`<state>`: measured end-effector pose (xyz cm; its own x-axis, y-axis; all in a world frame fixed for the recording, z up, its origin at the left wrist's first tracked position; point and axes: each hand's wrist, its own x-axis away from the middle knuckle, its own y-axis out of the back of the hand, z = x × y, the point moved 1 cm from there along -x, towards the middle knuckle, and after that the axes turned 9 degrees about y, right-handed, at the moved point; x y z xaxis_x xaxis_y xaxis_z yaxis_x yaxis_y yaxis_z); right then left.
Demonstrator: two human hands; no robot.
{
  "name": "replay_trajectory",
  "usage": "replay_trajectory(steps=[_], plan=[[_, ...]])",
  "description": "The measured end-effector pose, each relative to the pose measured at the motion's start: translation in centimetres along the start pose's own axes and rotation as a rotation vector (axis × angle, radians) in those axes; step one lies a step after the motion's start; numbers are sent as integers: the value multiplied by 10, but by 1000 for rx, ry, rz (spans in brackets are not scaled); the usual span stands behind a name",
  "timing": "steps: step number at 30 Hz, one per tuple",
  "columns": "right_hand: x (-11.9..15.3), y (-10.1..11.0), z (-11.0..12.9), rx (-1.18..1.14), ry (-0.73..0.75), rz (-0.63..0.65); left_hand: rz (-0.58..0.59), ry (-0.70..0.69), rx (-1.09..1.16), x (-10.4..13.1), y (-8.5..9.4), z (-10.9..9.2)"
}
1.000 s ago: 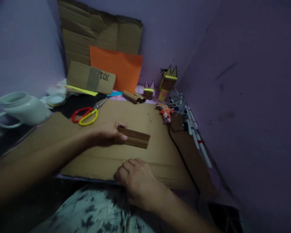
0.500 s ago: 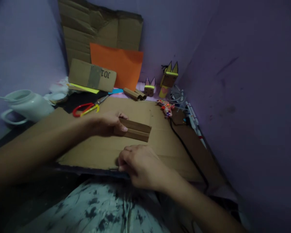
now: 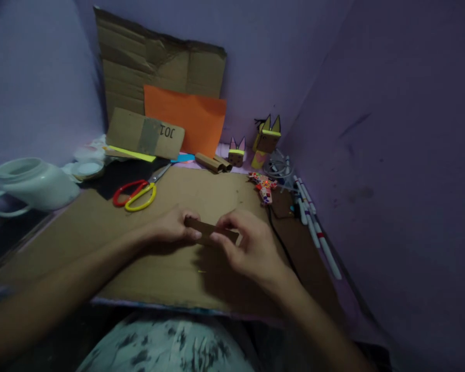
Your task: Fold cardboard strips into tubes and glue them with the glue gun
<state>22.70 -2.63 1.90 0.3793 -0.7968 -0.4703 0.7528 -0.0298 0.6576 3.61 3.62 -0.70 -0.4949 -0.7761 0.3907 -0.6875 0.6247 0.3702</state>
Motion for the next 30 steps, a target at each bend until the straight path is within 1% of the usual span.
replay_trajectory(steps=[1,2,5,6,8,9,10,11,13,14,16,17,18,20,21,22,23,24,26,28,30], plan=[[-3,0,-8,28,-12,-49,-16,-15,-31,-1,0,1],[-4,-1,-15,29,-31,-35,-29,-28,-62,-1,1,2],[2,-16,-29,-75,-94,139,-69,-74,-153,4,-3,6],[6,-21,-31,-100,-82,165,-91,-94,-182,8,-6,8],[15,-28,-33,-157,0,146,-135,-162,-232,16,-11,13],[18,-29,-33,-195,58,128,-140,-208,-250,20,-14,16],[21,-29,-33,-219,117,114,-148,-293,-275,24,-16,18],[23,-28,-34,-227,164,113,-178,-444,-314,27,-17,19],[25,-23,-36,-203,217,142,-198,-620,-370,30,-16,22],[26,-21,-37,-182,219,157,-200,-670,-397,30,-15,23],[26,-19,-41,-143,189,197,-208,-704,-445,29,-11,25],[27,-19,-43,-115,189,197,-230,-721,-481,27,-11,26],[28,-21,-45,-78,204,184,-278,-753,-524,26,-11,28],[32,-27,-48,6,271,146,-412,-848,-610,23,-14,33],[34,-30,-50,29,310,129,-494,-897,-628,22,-17,37],[36,-33,-51,31,328,119,-548,-914,-633,21,-21,42],[38,-36,-52,17,313,126,-589,-910,-623,20,-24,47],[40,-38,-52,-7,264,148,-611,-887,-609,19,-27,52],[43,-38,-53,-58,118,186,-600,-801,-593,16,-30,61],[42,-36,-52,-95,-43,224,-522,-693,-588,13,-30,66],[37,-33,-52,-165,-164,242,-415,-525,-533,9,-25,63]])
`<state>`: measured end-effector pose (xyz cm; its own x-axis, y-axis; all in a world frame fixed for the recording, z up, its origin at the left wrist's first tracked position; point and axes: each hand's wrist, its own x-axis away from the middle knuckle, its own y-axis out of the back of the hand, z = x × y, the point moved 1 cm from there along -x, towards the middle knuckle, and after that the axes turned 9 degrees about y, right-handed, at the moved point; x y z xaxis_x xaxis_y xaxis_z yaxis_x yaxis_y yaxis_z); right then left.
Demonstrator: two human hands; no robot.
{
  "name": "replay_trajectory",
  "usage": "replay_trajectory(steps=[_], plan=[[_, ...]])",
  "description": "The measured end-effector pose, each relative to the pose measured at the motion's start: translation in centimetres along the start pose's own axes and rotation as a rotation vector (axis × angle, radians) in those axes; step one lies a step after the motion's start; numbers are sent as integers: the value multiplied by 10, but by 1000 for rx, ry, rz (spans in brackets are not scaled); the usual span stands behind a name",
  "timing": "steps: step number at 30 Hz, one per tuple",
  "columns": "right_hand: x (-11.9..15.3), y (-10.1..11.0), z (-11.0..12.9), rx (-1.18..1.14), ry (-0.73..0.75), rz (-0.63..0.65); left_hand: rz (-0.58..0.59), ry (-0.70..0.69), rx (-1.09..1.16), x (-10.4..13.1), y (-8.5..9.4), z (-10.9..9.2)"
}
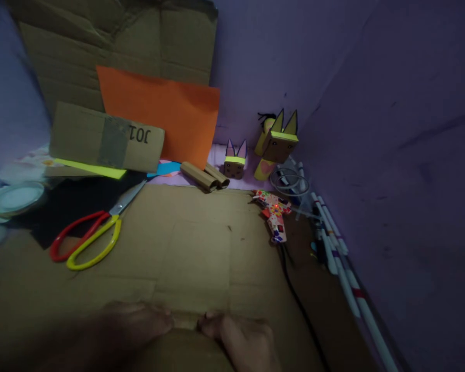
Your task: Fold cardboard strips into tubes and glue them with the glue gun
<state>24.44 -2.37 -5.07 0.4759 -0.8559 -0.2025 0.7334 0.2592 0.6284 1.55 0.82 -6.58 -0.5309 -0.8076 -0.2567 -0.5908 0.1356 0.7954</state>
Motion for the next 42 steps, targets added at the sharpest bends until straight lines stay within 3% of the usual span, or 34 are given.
replay_trajectory(steps=[5,7,10,12,16,18,21,26,30,33,37,39,42], plan=[[-26,7,5,-199,-210,-116,236,609,260,-33,21,-7],[-34,6,6,-226,-262,-154,260,708,308,-43,28,-11],[-35,4,6,-256,-300,-163,292,730,379,-46,32,-12],[-28,4,6,-214,-243,-167,299,629,406,-43,32,-10],[-13,11,9,-91,148,-206,141,32,286,-29,33,-5],[-9,12,11,-125,350,-148,32,-176,135,-19,32,-6],[-7,7,11,-18,509,-83,-99,-249,-19,-4,26,-10],[-6,-5,9,440,559,-310,-137,-307,-108,10,13,-17],[-5,-7,10,487,602,-219,-237,-363,-104,7,5,-12],[-1,-7,1,396,470,-106,-152,-316,-15,2,7,-11],[1,-2,-10,261,94,73,190,77,161,-10,21,-12],[-4,5,-6,135,-35,73,261,199,210,-19,29,-14],[-19,14,8,-67,-159,-18,261,350,277,-34,35,-17]])
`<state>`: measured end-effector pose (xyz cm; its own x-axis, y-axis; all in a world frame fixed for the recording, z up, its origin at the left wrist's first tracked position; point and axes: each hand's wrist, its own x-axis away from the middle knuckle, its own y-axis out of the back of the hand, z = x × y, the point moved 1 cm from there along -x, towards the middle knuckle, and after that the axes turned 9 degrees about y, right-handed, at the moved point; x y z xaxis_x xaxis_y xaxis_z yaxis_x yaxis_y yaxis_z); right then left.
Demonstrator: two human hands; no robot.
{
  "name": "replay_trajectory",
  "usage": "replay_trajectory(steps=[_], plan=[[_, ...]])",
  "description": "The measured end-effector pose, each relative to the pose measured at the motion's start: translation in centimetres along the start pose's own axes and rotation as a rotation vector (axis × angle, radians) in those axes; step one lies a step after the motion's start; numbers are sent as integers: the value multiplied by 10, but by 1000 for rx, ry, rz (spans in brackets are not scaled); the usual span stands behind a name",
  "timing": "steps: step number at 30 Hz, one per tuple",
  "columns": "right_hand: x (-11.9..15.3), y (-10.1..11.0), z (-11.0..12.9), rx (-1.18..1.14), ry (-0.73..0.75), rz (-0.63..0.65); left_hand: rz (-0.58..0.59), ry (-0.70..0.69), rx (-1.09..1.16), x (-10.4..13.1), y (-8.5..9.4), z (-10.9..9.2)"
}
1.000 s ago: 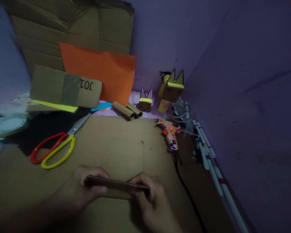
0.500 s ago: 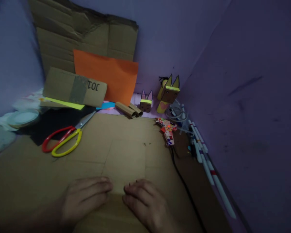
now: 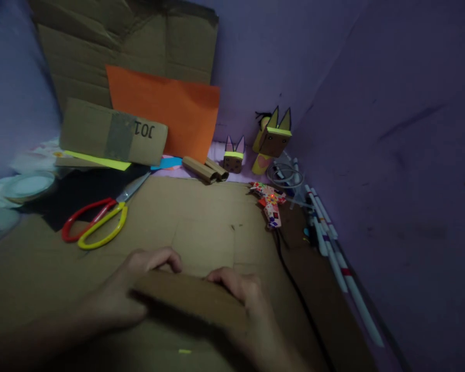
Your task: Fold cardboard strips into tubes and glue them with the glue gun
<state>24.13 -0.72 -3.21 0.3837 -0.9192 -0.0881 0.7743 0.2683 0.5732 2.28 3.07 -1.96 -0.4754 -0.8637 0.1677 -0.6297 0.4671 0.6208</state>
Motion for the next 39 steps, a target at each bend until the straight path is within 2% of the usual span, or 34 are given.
replay_trajectory(steps=[4,9,17,32,39], plan=[[-19,-2,12,-199,-127,-129,-37,154,214,-9,-1,-5],[-20,-8,6,-390,-157,-249,10,66,481,-9,-6,-3],[-17,-4,11,-446,-146,-275,-13,53,474,-6,-9,-3],[-17,-3,3,-559,-125,-179,37,33,399,-6,-5,1],[-17,-4,5,-545,-109,-174,40,-4,340,-6,-5,2]])
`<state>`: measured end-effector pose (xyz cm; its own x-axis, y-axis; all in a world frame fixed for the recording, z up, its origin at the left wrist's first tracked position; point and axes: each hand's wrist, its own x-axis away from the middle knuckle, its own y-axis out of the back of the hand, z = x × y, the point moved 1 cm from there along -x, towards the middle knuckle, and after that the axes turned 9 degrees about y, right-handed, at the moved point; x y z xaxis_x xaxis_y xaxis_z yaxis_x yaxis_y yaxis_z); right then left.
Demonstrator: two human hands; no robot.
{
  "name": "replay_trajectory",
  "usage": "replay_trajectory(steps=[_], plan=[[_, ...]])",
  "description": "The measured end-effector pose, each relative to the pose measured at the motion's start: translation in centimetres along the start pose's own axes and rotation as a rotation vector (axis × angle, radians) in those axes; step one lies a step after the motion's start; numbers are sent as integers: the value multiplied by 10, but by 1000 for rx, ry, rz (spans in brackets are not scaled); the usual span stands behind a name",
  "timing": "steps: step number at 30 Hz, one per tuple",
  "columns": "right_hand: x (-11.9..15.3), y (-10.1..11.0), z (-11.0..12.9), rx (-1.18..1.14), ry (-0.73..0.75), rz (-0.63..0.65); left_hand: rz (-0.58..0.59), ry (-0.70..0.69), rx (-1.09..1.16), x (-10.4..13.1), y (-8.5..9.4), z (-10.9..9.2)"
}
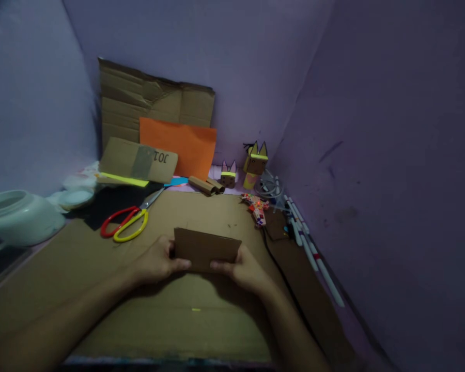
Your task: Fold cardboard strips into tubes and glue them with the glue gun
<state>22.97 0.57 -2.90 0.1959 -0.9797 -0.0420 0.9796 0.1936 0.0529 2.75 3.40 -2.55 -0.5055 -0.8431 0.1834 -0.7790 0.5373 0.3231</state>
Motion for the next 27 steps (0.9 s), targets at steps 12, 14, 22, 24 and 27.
replay_trajectory(steps=[12,14,22,24,27], plan=[[7,4,-2,274,197,15,-190,-278,-380,13,6,2],[7,3,-4,322,257,29,-217,-327,-407,12,5,6],[0,10,-19,446,512,107,-221,-444,-474,7,6,9],[-1,11,-21,456,525,114,-201,-454,-484,6,6,6],[-1,12,-22,454,531,139,-170,-451,-503,6,6,-1]])
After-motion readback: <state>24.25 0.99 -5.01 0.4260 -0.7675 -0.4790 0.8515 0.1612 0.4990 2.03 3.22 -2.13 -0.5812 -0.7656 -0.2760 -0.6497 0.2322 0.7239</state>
